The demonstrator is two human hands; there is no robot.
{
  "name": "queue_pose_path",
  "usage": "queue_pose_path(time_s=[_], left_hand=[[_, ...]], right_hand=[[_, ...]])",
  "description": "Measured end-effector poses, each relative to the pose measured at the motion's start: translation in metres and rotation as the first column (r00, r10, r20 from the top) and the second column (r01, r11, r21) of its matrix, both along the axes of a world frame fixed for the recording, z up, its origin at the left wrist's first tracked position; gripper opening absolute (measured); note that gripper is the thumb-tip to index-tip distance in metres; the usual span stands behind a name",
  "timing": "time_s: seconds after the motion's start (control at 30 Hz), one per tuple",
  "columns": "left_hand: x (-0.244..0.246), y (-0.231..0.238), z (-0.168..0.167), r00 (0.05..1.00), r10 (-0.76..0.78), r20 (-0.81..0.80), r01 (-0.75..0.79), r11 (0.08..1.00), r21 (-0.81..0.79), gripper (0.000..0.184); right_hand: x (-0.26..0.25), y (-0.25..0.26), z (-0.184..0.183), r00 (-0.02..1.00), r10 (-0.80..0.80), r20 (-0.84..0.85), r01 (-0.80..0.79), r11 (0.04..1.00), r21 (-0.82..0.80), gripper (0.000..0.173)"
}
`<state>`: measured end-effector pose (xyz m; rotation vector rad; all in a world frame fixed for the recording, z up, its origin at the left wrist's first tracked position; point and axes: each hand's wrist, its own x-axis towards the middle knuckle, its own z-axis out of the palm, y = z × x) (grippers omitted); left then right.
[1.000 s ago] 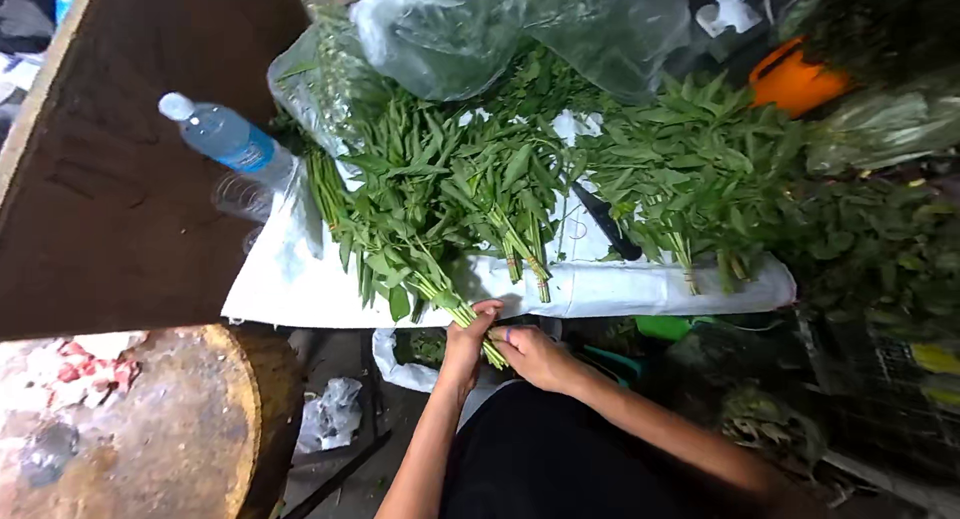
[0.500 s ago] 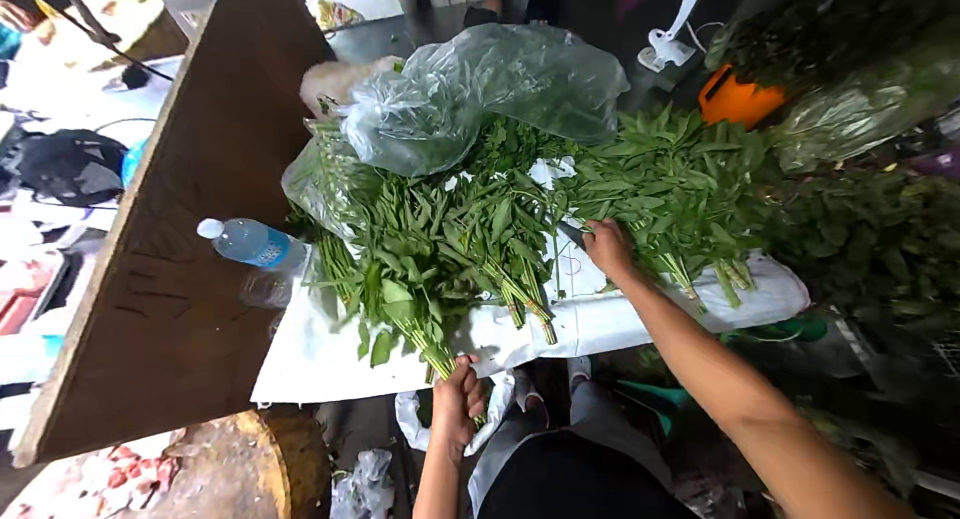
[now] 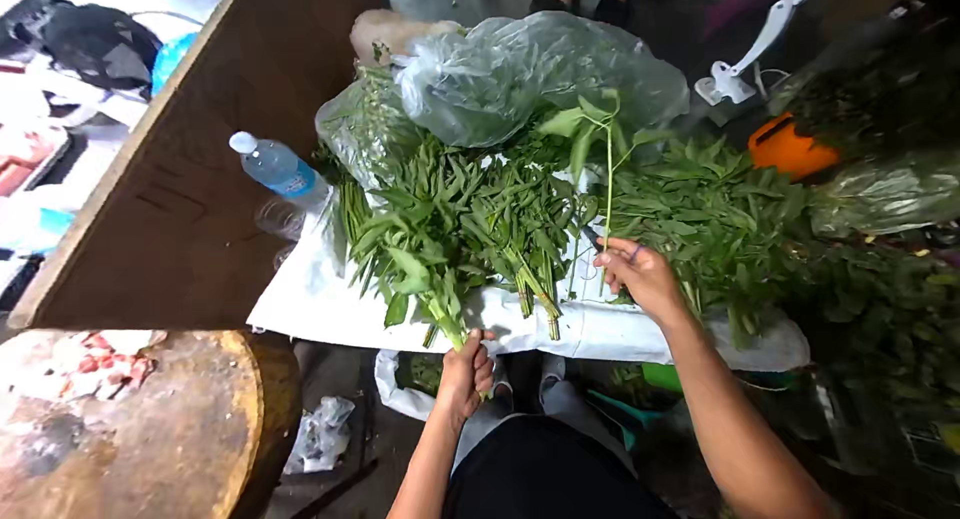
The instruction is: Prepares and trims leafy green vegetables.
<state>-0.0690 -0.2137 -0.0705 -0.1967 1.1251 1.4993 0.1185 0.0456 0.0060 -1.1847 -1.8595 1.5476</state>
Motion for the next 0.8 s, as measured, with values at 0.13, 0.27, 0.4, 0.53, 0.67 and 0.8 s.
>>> queue_pose_path(time_s=[0.13, 0.27, 0.4, 0.53, 0.67, 0.8], left_hand=[[0.01, 0.01, -0.003, 1.0, -0.011, 0.021, 0.009, 0.997, 0.071, 0.035], [0.026, 0.023, -0.003, 0.999, 0.033, -0.002, -0.033, 0.999, 0.016, 0.035], [0.025, 0.02, -0.009, 0.993, 0.083, -0.087, -0.087, 0.995, -0.043, 0.041], [0.013, 0.014, -0.005, 0.984, 0.018, -0.179, -0.036, 0.995, -0.098, 0.048], [-0.007, -0.001, 0.016, 0.97, 0.081, -0.23, -0.087, 0.996, -0.018, 0.046], [-0.019, -0.009, 0.037, 0.966, 0.095, -0.239, -0.087, 0.995, 0.042, 0.047]], right_hand=[[-0.036, -0.072, 0.0, 0.984, 0.173, 0.045, -0.172, 0.985, -0.029, 0.039], [-0.07, -0.138, -0.026, 0.921, 0.358, 0.15, -0.329, 0.925, -0.19, 0.031], [-0.072, -0.164, -0.039, 0.836, 0.52, 0.176, -0.489, 0.851, -0.19, 0.026], [-0.05, -0.122, -0.035, 0.918, 0.35, 0.185, -0.295, 0.917, -0.27, 0.032], [-0.026, -0.033, -0.092, 0.885, -0.051, 0.463, 0.027, 0.998, 0.058, 0.034], [-0.031, 0.003, -0.109, 0.704, 0.008, 0.71, -0.012, 1.0, 0.001, 0.038]])
